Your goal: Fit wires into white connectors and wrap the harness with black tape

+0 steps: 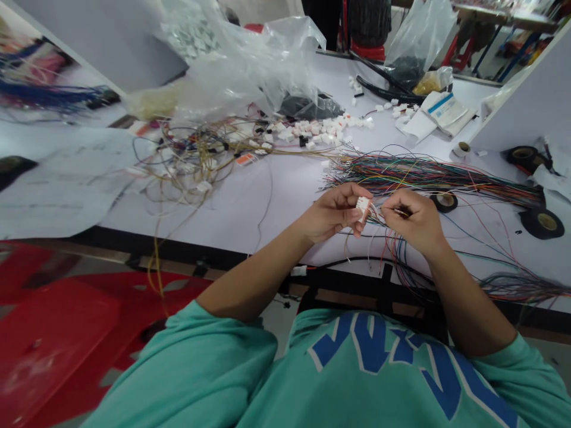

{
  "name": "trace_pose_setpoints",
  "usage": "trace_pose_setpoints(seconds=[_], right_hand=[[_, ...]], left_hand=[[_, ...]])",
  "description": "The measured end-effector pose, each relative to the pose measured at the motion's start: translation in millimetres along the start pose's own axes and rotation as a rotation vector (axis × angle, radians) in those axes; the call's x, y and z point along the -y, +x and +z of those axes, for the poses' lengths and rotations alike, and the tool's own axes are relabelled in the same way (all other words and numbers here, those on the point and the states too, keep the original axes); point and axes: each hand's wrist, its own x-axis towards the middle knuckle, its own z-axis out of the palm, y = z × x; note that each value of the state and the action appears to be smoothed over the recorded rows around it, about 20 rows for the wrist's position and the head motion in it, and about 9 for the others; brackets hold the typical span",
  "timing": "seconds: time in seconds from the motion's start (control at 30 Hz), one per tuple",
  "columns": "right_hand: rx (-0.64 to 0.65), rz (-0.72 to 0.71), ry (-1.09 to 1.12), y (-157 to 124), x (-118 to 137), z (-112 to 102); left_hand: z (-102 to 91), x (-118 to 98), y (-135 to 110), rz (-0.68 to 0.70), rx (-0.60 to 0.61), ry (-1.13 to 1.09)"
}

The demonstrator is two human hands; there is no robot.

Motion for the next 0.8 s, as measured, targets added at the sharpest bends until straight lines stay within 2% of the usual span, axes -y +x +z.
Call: trace_pose_setpoints(seconds=[0.23, 0.4, 0.53, 0.63, 0.8], right_hand=[[0.034, 0.015, 0.032, 0.7, 0.8, -2.3], [0.114, 0.162, 0.234, 5.0, -7.8, -6.0], [0.035, 0.275, 0.369, 7.0, -18.2, -4.1], [0.023, 0.225, 0.266, 5.6, -18.7, 0.9], [0.077, 0.102, -0.132, -1.1, -10.5, 8.1]], left_hand=[[-1.3, 1.1, -0.9, -0.004, 0.003, 0.007], [-1.4, -0.8, -0.9, -0.009, -0.006, 0.007], [-0.4, -1.4, 0.6, -0.031, -0.026, 0.004], [0.9, 0.1, 0.9, -0.034, -0.022, 0.017], [4.2, 4.7, -1.0, -0.052, -0.053, 0.125]])
